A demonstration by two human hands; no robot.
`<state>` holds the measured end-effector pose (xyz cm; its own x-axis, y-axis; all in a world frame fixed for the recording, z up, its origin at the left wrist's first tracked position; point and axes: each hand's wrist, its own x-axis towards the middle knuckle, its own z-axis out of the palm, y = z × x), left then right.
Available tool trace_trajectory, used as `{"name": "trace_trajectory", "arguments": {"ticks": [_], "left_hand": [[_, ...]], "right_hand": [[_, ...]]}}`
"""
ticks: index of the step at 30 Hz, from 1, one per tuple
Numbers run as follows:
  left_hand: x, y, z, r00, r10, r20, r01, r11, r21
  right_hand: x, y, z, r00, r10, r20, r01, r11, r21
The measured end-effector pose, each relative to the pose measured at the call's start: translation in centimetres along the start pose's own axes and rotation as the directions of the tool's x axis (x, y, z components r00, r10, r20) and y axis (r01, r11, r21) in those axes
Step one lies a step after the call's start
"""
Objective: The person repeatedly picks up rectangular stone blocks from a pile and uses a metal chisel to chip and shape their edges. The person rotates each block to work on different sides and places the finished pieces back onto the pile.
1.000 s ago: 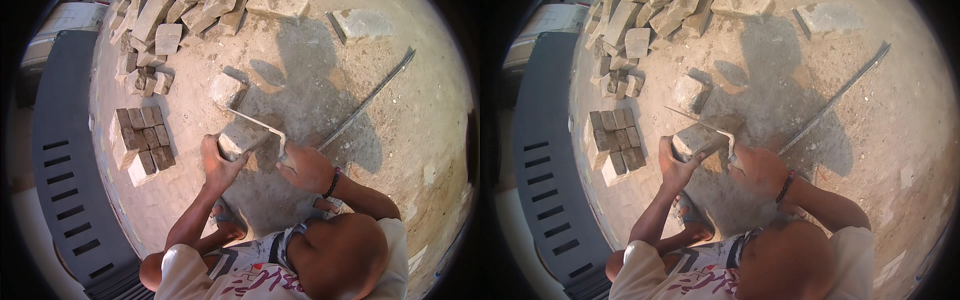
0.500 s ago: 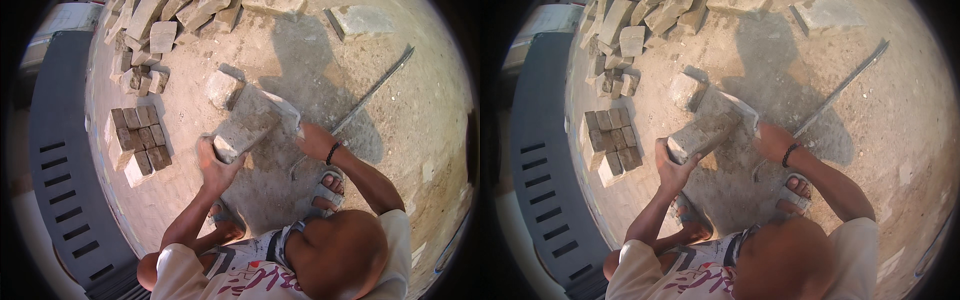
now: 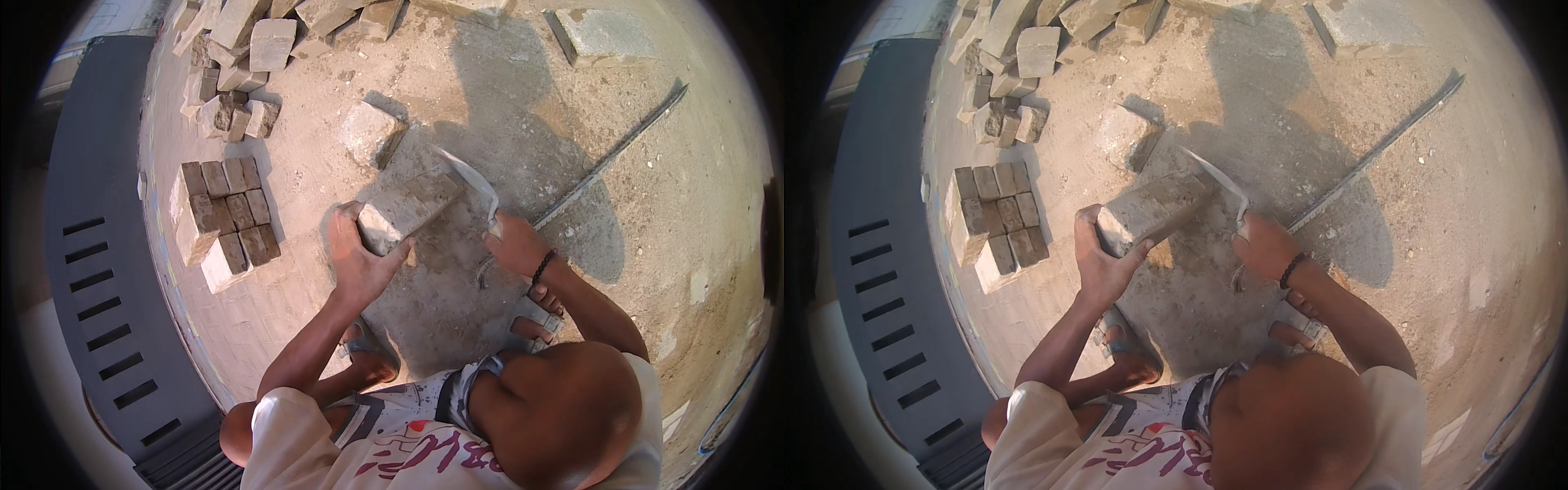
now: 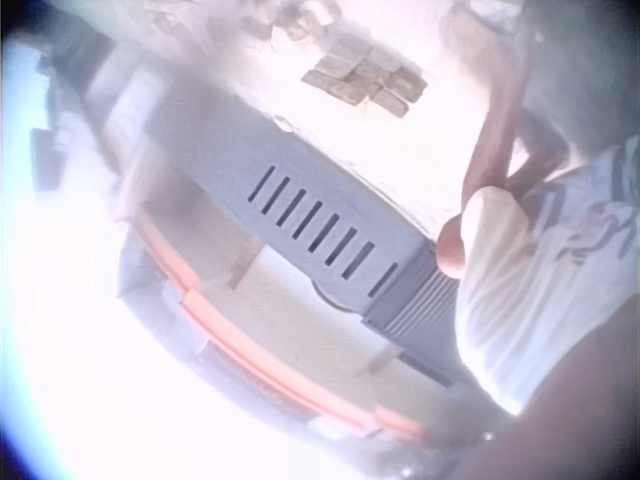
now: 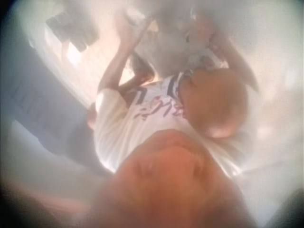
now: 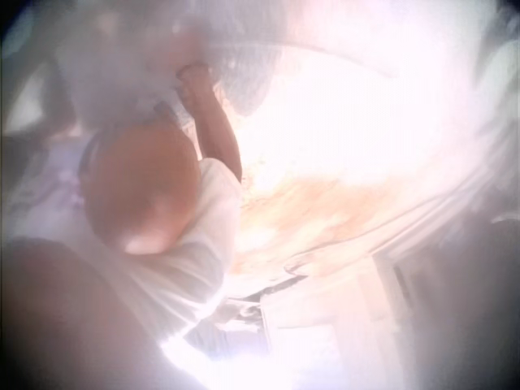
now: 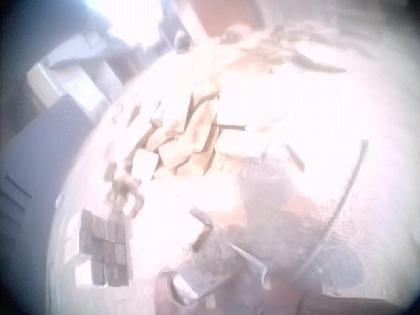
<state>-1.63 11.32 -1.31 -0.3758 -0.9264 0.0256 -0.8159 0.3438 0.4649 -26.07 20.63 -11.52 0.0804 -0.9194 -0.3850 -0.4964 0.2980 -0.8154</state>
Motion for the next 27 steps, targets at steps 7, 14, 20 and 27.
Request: {"name": "trace_trajectory", "arguments": {"ticks": [7,14,20,27], "left_hand": [[1.4,-0.2,-0.3,0.982,0.186,-0.018,-0.186,0.981,-0.061],[1.2,-1.3,6.3,0.970,-0.140,-0.200,-0.070,0.626,-0.777],[2.4,0.3,8.6,0.985,-0.168,-0.021,0.112,0.736,-0.668],[4.1,3.6,7.3,0.977,-0.204,-0.063,0.121,0.772,-0.624]], "right_hand": [[-2.3,-5.1,-2.4,0.989,-0.141,-0.034,0.143,0.984,0.105],[-1.9,-1.8,-5.0,1.000,-0.023,-0.012,0.022,0.996,-0.081],[-4.8,-7.5,-8.2,0.952,-0.205,-0.228,0.158,0.965,-0.209],[-1.0,-5.8,-12.9,0.966,-0.240,-0.099,0.097,0.687,-0.720]]}}
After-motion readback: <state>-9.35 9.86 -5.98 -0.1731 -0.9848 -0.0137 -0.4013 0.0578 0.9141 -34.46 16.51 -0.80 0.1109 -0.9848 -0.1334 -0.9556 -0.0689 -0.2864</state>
